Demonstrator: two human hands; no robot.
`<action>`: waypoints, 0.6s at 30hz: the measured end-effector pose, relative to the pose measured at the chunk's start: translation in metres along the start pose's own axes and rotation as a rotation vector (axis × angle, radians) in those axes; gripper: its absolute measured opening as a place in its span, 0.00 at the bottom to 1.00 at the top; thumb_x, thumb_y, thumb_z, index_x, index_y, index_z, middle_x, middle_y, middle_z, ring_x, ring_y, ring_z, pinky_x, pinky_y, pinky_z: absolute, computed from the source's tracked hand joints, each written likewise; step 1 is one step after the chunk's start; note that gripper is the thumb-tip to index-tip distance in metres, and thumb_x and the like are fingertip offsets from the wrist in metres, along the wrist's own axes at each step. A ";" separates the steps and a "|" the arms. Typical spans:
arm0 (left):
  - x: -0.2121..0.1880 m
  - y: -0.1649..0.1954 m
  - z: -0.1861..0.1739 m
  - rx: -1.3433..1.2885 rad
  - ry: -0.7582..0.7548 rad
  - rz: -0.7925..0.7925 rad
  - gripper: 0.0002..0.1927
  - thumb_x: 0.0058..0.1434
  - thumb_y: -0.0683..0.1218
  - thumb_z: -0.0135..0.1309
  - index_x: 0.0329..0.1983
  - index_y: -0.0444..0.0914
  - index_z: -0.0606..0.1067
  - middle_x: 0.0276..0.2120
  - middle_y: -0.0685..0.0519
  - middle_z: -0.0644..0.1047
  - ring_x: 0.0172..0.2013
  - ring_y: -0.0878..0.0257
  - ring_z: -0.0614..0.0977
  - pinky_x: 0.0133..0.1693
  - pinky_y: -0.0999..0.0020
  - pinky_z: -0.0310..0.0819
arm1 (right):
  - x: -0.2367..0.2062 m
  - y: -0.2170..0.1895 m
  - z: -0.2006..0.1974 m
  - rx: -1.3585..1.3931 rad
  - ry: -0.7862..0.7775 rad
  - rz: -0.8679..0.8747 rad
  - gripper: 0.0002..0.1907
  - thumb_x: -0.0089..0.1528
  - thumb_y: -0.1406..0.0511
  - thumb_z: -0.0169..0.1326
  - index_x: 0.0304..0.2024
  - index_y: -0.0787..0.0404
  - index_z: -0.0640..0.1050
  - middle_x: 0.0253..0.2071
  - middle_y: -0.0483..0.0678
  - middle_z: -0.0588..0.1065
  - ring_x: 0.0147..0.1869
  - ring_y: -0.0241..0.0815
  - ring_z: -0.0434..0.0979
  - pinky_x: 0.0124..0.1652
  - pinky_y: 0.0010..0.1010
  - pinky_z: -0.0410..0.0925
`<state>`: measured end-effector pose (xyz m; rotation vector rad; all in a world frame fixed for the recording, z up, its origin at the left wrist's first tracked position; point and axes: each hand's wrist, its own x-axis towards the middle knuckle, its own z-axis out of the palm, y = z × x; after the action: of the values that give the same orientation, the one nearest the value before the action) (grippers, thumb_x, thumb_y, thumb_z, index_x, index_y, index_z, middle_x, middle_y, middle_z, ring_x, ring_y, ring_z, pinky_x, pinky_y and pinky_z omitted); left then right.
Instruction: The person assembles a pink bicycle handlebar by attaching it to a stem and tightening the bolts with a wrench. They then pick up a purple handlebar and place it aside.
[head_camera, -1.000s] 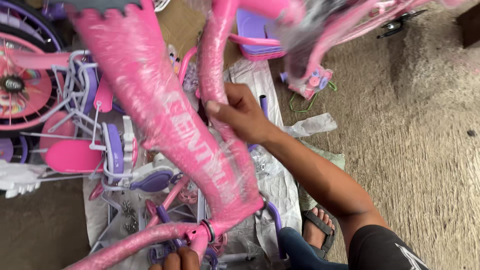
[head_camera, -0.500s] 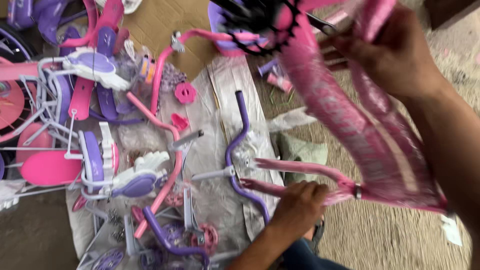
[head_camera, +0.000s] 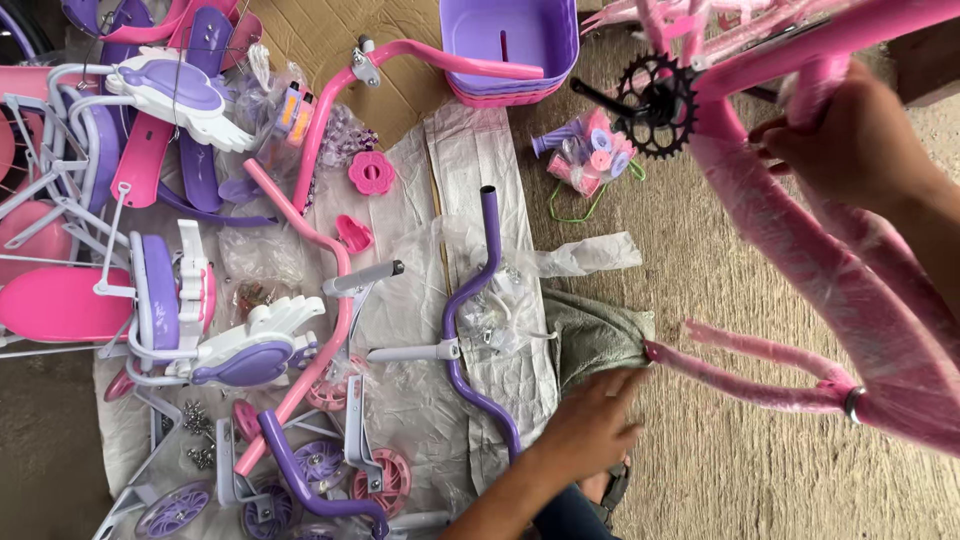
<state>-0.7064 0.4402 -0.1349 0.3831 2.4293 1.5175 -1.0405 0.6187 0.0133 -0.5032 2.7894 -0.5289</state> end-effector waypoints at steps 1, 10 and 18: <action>-0.013 -0.010 -0.015 -0.021 0.031 -0.084 0.38 0.63 0.47 0.58 0.74 0.36 0.59 0.68 0.37 0.67 0.67 0.43 0.68 0.66 0.49 0.61 | 0.010 0.000 0.006 0.023 -0.019 0.008 0.07 0.67 0.71 0.58 0.38 0.72 0.80 0.37 0.61 0.81 0.35 0.49 0.84 0.37 0.39 0.78; -0.102 -0.063 -0.094 -0.055 0.466 -0.465 0.33 0.62 0.44 0.58 0.70 0.39 0.61 0.58 0.41 0.76 0.58 0.43 0.77 0.55 0.54 0.73 | 0.071 -0.035 0.044 -0.067 -0.142 0.114 0.10 0.65 0.69 0.63 0.36 0.75 0.81 0.35 0.61 0.82 0.35 0.53 0.84 0.38 0.42 0.78; -0.111 -0.083 -0.093 0.022 0.463 -0.503 0.29 0.63 0.45 0.57 0.67 0.37 0.64 0.56 0.40 0.75 0.56 0.43 0.77 0.54 0.52 0.72 | 0.088 -0.079 0.063 0.065 -0.252 0.164 0.11 0.64 0.70 0.62 0.39 0.77 0.79 0.37 0.61 0.82 0.37 0.50 0.86 0.39 0.41 0.79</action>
<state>-0.6422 0.2885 -0.1616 -0.6039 2.5860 1.4584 -1.0787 0.4970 -0.0287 -0.2995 2.5362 -0.4821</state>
